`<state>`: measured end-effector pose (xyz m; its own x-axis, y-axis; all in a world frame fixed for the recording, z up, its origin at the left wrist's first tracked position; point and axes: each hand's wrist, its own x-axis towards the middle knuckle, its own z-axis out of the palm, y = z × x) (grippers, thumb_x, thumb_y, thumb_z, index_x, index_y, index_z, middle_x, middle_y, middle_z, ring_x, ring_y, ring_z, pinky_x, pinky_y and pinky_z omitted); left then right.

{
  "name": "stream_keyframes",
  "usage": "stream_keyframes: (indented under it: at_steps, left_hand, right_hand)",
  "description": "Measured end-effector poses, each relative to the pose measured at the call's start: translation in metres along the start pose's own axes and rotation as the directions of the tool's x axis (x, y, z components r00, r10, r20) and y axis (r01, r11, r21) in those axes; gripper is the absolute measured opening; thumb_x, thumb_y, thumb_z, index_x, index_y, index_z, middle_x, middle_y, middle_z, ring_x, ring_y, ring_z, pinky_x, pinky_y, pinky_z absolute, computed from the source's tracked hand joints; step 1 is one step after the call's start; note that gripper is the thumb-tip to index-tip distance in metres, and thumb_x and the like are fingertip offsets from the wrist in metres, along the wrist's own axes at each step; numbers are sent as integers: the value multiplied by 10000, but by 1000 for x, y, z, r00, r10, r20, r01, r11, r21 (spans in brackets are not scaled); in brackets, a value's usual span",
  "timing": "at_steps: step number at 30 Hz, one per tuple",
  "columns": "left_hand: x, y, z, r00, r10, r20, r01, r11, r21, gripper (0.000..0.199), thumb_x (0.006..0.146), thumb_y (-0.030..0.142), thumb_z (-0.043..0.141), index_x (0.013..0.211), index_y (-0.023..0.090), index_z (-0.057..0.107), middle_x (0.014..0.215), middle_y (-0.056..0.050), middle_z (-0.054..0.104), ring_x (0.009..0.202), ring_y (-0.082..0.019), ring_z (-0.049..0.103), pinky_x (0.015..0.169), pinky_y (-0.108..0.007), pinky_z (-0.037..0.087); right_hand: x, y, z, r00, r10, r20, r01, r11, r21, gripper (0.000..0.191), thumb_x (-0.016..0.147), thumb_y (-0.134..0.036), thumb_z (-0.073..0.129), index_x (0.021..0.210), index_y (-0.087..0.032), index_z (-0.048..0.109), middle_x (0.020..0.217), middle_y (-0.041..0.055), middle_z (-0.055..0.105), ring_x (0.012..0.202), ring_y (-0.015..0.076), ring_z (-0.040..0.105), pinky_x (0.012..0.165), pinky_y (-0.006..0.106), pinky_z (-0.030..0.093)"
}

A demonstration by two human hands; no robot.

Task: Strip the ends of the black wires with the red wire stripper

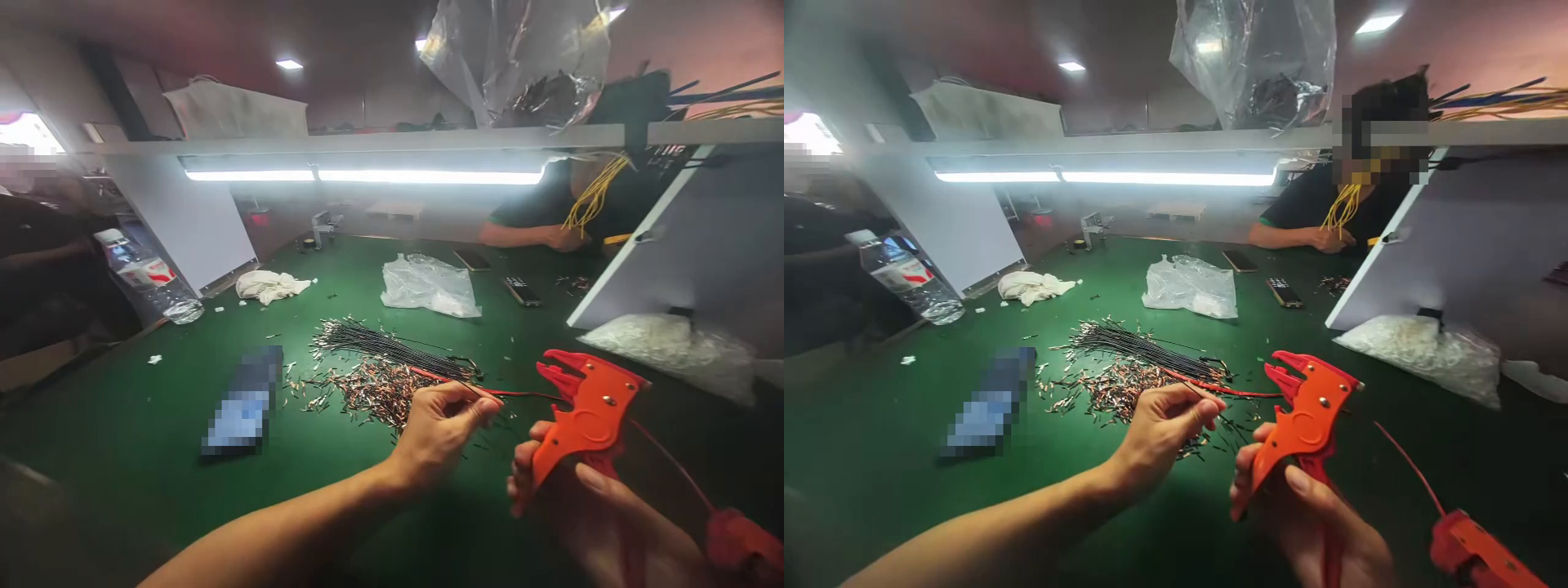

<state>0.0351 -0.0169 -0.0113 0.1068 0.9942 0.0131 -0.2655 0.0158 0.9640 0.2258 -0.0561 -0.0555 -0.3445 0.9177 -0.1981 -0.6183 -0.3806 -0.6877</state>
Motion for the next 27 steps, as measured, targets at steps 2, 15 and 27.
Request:
stream_keyframes:
  at_steps: [2, 15, 27]
  left_hand:
    - [4, -5, 1, 1000, -11, 3, 11, 1000, -22, 338, 679, 462, 785, 717, 127, 753, 625, -36, 653, 578, -108, 530, 567, -237, 397]
    - [26, 46, -39, 991, 48, -121, -80, 959, -271, 316, 664, 433, 831, 799, 163, 738, 689, -1, 647, 605, -69, 535, 591, -178, 441]
    - [15, 34, -37, 984, -65, -166, 22, 969, -247, 352, 588, 447, 873, 787, 179, 760, 691, -17, 713, 640, -81, 598, 675, -162, 483]
  right_hand:
    - [2, 1, 0, 998, -43, -55, 43, 999, 5, 285, 841, -327, 597, 1113, -264, 657, 984, 97, 712, 881, 302, 658, 763, 463, 528]
    - [8, 34, 23, 941, -3, 337, -56, 985, 166, 354, 766, -312, 693, 1091, -188, 626, 888, 70, 694, 791, 217, 648, 741, 369, 481]
    - [6, 34, 27, 914, -17, 405, -19, 996, 83, 383, 753, -306, 728, 1079, -156, 596, 898, 77, 685, 809, 198, 635, 759, 358, 464]
